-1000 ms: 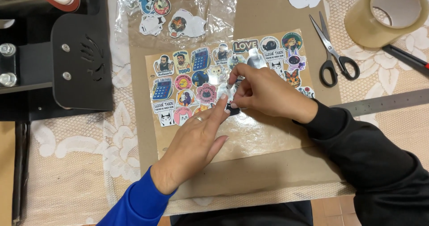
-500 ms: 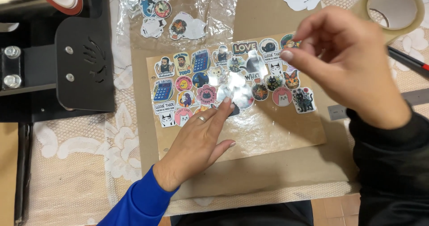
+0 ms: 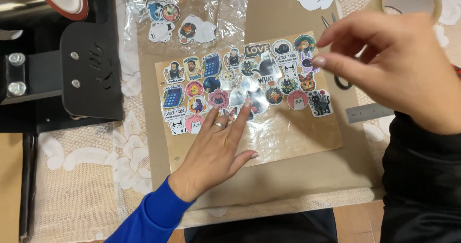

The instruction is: The person cuts out various stickers from a sheet using scissors. They peel the backing off each sticker and place it onto a clear plastic sheet laid over a cardboard surface.

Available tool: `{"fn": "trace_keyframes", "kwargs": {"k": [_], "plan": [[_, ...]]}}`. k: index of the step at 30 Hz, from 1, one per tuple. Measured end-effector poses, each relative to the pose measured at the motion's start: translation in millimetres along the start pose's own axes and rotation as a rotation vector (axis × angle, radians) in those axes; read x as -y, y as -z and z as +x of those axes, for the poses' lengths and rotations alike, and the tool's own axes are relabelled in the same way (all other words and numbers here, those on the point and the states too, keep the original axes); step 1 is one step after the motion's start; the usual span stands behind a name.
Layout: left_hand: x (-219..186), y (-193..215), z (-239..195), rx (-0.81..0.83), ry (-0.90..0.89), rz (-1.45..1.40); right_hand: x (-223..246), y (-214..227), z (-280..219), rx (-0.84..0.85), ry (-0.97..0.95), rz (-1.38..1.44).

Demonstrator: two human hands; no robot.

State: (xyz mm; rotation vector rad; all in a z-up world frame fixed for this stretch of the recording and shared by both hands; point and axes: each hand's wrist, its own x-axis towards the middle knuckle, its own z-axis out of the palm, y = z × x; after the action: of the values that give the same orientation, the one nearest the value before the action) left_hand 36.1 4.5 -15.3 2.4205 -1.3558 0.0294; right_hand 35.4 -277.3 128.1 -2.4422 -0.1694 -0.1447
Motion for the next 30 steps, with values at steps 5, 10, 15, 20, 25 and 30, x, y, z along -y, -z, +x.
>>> {"fn": "trace_keyframes", "kwargs": {"k": [5,10,15,20,25,30], "plan": [[5,7,3,0.011,0.054,-0.215,-15,-21,4,0.254,0.135,-0.213],[2,20,-1,-0.122,0.349,-0.983,0,-57,11,0.171,0.439,0.013],[4,25,-5,-0.265,0.171,-1.553,3,-80,10,0.105,0.439,0.217],[6,20,-7,-0.261,0.189,-1.623,-1,-93,9,0.122,0.465,0.298],[5,14,-4,-0.342,0.253,-1.501,2,-98,5,0.151,0.419,0.302],[4,9,-4,-0.517,0.403,-1.191,-1,-99,6,0.225,0.392,0.218]]}}
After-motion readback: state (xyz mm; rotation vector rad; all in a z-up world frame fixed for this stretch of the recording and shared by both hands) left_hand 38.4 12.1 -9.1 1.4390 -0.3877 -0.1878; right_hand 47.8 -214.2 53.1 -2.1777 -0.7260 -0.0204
